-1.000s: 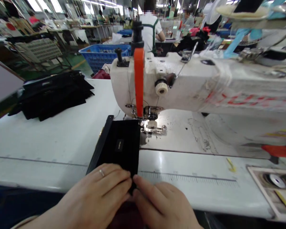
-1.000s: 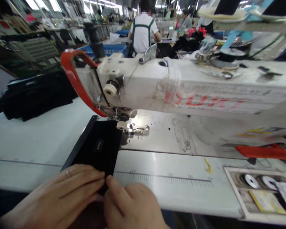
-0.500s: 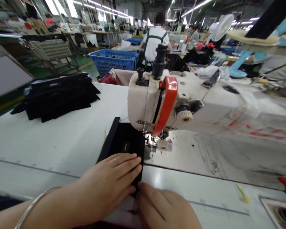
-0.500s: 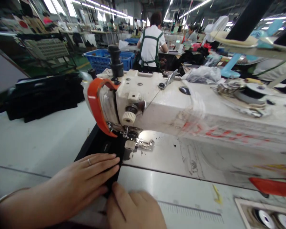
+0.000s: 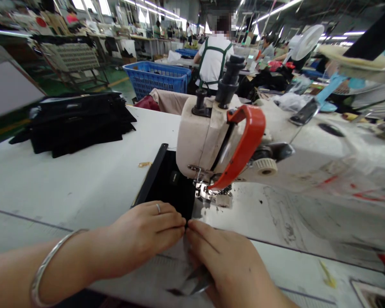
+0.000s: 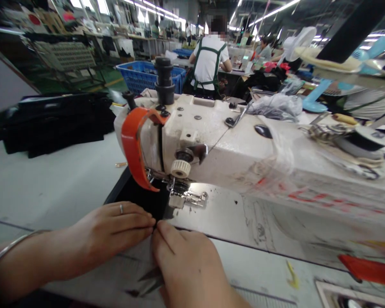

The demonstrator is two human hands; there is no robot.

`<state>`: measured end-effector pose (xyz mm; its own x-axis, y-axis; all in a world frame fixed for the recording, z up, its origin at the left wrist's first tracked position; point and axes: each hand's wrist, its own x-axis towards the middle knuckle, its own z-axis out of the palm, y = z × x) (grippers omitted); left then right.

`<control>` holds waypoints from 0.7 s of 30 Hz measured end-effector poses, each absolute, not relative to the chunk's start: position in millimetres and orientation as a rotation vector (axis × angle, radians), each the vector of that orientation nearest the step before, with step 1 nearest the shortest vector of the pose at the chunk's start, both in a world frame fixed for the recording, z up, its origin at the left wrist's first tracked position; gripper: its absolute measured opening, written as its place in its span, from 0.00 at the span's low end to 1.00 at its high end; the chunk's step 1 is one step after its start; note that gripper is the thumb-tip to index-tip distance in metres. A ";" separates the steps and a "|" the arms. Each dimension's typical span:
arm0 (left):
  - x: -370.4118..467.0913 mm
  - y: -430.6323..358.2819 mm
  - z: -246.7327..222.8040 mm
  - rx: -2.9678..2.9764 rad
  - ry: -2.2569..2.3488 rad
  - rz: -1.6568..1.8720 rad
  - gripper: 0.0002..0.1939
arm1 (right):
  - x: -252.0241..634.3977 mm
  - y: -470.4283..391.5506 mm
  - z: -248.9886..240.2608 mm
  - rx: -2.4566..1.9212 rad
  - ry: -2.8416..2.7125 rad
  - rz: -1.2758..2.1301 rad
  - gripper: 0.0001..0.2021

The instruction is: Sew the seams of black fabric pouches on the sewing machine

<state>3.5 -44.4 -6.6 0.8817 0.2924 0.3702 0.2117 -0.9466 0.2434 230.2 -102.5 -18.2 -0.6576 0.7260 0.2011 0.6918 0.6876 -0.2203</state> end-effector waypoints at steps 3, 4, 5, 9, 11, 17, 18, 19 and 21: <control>4.9 -35.0 -9.2 2.871 0.375 0.602 0.18 | 232.1 -97.5 -17.3 -1.181 -2.648 0.283 0.36; 5.4 -31.6 -10.5 2.874 0.371 0.604 0.17 | 232.7 -95.5 -17.7 -1.199 -2.648 0.318 0.36; 5.9 -28.2 -11.7 2.876 0.365 0.614 0.16 | 233.3 -93.3 -18.1 -1.220 -2.645 0.348 0.35; 10.0 -15.8 -15.7 2.898 0.324 0.704 0.17 | 235.9 -82.3 -19.2 -1.289 -2.613 0.386 0.34; 12.7 -10.6 -16.1 2.918 0.334 0.737 0.18 | 236.8 -76.9 -18.9 -1.317 -2.609 0.379 0.31; 18.0 3.8 -14.4 2.923 0.360 0.649 0.13 | 237.4 -67.3 -20.5 -1.417 -2.548 0.256 0.23; 18.2 6.3 -14.7 2.925 0.373 0.631 0.13 | 237.4 -66.3 -21.4 -1.416 -2.525 0.235 0.22; 18.3 9.0 -15.5 2.934 0.388 0.631 0.14 | 237.5 -65.4 -22.5 -1.414 -2.506 0.218 0.22; 18.0 14.6 -18.7 2.954 0.410 0.660 0.16 | 237.6 -63.6 -24.8 -1.419 -2.480 0.171 0.22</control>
<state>18.0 14.6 -18.7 0.8710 0.2778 0.4052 0.2403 -0.9603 0.1418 237.6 -63.6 -24.8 -0.4793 0.8589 0.1802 0.8261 0.5109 -0.2378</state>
